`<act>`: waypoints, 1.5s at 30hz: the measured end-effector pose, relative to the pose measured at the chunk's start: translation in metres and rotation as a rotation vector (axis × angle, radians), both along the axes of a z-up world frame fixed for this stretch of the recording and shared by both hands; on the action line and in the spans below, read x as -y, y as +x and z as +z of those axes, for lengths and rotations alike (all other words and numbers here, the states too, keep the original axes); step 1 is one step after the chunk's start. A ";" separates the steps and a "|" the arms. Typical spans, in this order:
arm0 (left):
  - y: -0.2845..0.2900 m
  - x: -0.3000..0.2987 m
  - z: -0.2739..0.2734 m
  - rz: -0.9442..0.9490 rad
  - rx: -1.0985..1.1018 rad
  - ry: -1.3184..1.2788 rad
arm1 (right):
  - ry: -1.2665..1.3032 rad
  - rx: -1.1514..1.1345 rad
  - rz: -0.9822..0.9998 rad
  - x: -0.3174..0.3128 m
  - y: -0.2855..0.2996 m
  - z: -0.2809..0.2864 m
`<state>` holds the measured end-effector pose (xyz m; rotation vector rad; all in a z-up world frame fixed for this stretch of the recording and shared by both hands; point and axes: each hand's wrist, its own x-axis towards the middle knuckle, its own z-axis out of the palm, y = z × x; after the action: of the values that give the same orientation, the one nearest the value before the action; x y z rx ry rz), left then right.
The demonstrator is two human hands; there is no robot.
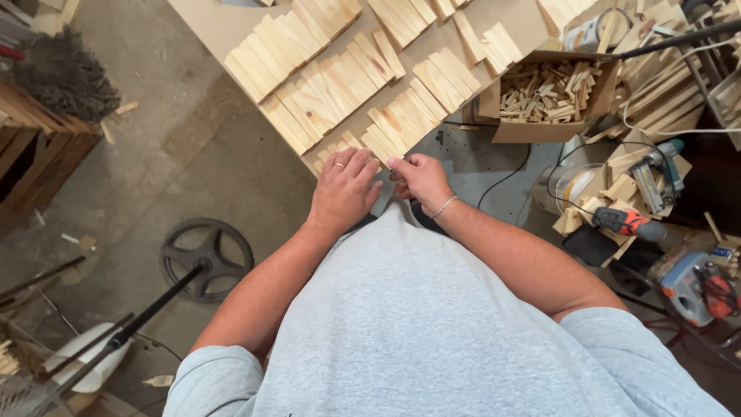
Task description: Arranging and aligning small wooden slats on a curved base to create a shingled pattern
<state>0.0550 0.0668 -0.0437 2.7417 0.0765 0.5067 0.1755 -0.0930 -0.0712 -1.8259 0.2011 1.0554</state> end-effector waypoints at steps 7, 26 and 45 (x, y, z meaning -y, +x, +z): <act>0.001 -0.007 0.018 -0.023 -0.044 0.006 | 0.007 -0.036 -0.071 -0.010 -0.003 0.014; 0.016 -0.011 0.022 -0.001 0.180 -0.100 | 0.218 0.014 -0.128 0.036 0.018 0.063; 0.217 0.059 0.090 -0.104 0.087 -0.127 | 0.232 0.060 -0.448 0.107 0.297 -0.019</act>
<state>0.2718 0.0081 0.0459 2.5808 -0.0536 0.5715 0.4724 -0.1999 -0.0899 -1.5075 0.4126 0.6779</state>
